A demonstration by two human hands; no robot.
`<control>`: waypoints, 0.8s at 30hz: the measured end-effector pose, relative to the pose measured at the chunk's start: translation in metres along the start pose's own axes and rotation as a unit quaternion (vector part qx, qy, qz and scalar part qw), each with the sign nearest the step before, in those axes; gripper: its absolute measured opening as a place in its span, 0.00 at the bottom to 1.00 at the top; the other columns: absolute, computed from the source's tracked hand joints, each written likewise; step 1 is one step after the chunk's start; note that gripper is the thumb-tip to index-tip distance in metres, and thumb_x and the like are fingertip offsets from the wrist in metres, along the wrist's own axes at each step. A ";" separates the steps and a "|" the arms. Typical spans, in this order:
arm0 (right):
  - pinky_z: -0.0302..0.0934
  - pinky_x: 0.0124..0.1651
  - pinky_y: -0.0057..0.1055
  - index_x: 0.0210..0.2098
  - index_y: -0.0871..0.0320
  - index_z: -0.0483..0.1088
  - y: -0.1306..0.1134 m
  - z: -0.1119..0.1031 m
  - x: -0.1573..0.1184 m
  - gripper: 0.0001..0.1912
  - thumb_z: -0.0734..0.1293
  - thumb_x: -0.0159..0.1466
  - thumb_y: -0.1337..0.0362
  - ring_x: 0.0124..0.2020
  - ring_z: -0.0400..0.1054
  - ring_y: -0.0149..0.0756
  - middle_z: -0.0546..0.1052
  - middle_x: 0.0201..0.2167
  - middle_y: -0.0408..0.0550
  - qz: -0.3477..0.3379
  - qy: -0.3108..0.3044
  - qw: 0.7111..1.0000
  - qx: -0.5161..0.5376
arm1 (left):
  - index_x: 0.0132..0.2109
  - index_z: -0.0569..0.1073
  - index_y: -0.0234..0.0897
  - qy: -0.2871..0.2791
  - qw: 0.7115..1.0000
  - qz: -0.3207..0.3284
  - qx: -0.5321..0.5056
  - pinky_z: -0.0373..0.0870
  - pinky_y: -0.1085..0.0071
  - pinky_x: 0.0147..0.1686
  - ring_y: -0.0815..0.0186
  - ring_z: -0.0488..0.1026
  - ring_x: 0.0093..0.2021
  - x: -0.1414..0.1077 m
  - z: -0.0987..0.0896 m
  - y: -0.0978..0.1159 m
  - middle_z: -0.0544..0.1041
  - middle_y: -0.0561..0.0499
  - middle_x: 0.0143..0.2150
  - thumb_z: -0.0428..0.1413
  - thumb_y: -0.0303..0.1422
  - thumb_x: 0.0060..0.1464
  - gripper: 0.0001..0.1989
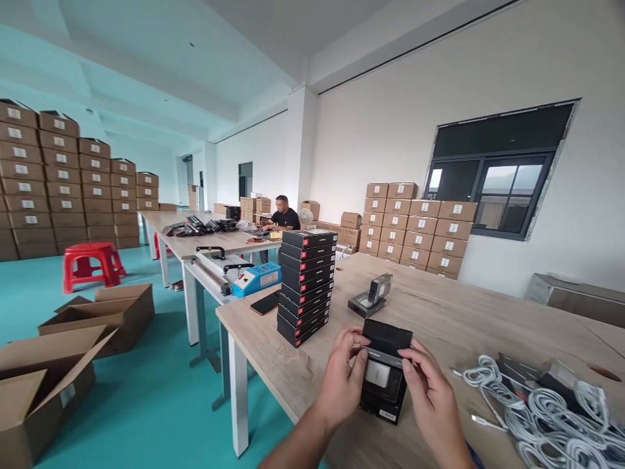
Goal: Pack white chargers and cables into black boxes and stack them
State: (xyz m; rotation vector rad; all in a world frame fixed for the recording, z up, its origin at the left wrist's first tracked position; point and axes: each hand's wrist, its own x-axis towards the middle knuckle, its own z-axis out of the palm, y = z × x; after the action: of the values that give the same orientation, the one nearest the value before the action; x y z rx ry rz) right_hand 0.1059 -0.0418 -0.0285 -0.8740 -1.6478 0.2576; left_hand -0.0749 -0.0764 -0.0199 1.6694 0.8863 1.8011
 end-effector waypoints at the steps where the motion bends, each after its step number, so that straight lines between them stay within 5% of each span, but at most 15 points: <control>1: 0.65 0.58 0.51 0.40 0.55 0.75 0.000 0.000 0.000 0.17 0.63 0.66 0.50 0.59 0.68 0.52 0.73 0.57 0.61 -0.004 0.003 1.000 0.000 | 0.45 0.71 0.40 -0.004 1.000 0.002 0.005 0.66 0.62 0.58 0.60 0.65 0.60 0.002 -0.001 0.000 0.64 0.43 0.60 0.48 0.37 0.67 0.09; 7: 0.69 0.55 0.43 0.44 0.54 0.65 -0.009 0.000 0.000 0.15 0.69 0.63 0.54 0.53 0.73 0.45 0.77 0.51 0.58 0.028 0.024 0.991 0.131 | 0.46 0.68 0.40 -0.002 1.000 0.008 -0.027 0.67 0.59 0.58 0.61 0.71 0.55 0.005 -0.007 0.005 0.73 0.45 0.52 0.53 0.32 0.63 0.05; 12: 0.71 0.49 0.37 0.44 0.56 0.73 -0.020 -0.006 0.006 0.16 0.69 0.62 0.52 0.45 0.74 0.43 0.79 0.44 0.54 0.023 0.006 0.995 0.093 | 0.54 0.74 0.43 -0.046 0.999 0.026 0.005 0.68 0.61 0.56 0.60 0.72 0.53 0.005 -0.014 0.021 0.74 0.47 0.50 0.57 0.29 0.59 0.15; 15: 0.70 0.51 0.36 0.40 0.54 0.78 -0.023 -0.009 0.008 0.15 0.69 0.62 0.51 0.48 0.73 0.44 0.78 0.44 0.53 0.010 -0.013 0.997 0.082 | 0.45 0.81 0.42 -0.069 0.997 0.029 0.028 0.69 0.63 0.51 0.61 0.73 0.49 0.009 -0.018 0.028 0.73 0.46 0.46 0.56 0.31 0.60 0.10; 24: 0.69 0.55 0.39 0.37 0.51 0.80 -0.018 -0.016 0.012 0.18 0.70 0.59 0.45 0.55 0.72 0.50 0.79 0.51 0.55 0.082 -0.084 0.984 0.135 | 0.44 0.83 0.42 -0.083 0.996 0.008 0.016 0.68 0.65 0.50 0.61 0.73 0.48 0.014 -0.023 0.024 0.74 0.44 0.47 0.57 0.34 0.60 0.10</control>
State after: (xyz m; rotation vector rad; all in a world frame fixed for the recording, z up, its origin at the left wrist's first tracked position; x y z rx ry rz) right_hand 0.1132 -0.0510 -0.0040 -0.7985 -1.6485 0.6698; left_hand -0.0981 -0.0837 0.0067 1.8207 0.8338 1.6393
